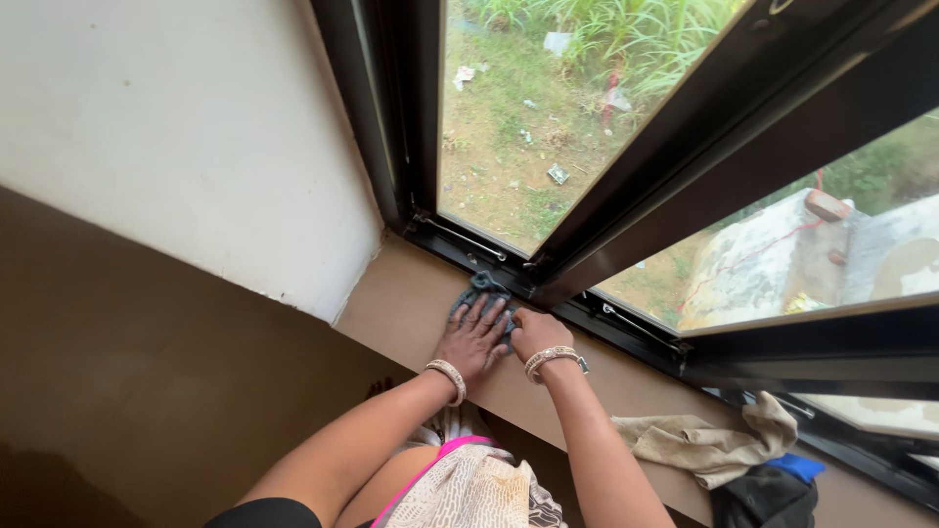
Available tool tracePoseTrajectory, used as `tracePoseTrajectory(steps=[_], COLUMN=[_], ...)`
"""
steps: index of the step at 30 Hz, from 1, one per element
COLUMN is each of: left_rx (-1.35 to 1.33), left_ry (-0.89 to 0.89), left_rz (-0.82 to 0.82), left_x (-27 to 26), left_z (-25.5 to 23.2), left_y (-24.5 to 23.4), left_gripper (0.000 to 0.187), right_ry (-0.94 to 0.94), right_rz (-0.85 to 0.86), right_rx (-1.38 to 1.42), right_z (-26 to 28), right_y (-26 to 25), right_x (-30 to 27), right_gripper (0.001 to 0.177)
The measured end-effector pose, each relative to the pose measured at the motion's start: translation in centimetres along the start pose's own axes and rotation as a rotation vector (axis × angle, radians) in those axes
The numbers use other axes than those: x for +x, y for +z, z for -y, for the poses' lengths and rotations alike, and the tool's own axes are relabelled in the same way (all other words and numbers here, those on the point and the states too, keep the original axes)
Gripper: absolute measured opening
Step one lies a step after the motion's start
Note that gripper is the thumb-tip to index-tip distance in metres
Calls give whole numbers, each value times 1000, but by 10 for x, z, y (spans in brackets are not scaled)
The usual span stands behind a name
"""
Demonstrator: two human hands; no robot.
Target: The person wipes the lower and side edges of a window frame and the adjacent windowsill using a cloth. They move a small speaker and other items on the sill to reach the frame, then wipe the sill and reposition the items.
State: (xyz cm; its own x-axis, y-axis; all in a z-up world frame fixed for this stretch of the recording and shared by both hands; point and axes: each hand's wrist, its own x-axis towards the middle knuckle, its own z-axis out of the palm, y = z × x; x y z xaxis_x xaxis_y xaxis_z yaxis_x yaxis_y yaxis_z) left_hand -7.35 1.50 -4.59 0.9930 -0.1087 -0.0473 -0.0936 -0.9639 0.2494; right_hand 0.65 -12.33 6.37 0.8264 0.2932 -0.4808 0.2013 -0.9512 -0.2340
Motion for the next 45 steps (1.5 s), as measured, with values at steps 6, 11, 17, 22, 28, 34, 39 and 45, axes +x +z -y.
tracePoseTrajectory(steps=[6, 11, 17, 22, 28, 34, 39, 45], left_rx=[-21, -19, -17, 24, -119, -385, -747, -1087], left_ry=[-182, -473, -650, -731, -630, -375, -390, -416], left_rz=[159, -53, -229, -405, -483, -281, -200, -79], left_x=[2, -18, -64, -96, -109, -105, -91, -90], left_z=[49, 94, 90, 66, 29, -17, -1, 33], left_y=[-36, -49, -33, -28, -31, -42, -86, -157], left_gripper=[61, 63, 64, 62, 34, 24, 27, 28], right_ry=[-68, -82, -116, -149, -131, -154, -128, -141], right_rz=[63, 85, 80, 46, 130, 123, 118, 26], right_rx=[-43, -80, -100, -87, -84, 44, 195, 339], right_z=[-1, 0, -3, -6, -7, -2, -14, -17], right_y=[-14, -19, -20, -11, -3, 4, 6, -15], right_x=[-6, -11, -10, -13, -19, -11, -16, -52], right_gripper=[37, 37, 36, 36, 41, 47, 47, 44])
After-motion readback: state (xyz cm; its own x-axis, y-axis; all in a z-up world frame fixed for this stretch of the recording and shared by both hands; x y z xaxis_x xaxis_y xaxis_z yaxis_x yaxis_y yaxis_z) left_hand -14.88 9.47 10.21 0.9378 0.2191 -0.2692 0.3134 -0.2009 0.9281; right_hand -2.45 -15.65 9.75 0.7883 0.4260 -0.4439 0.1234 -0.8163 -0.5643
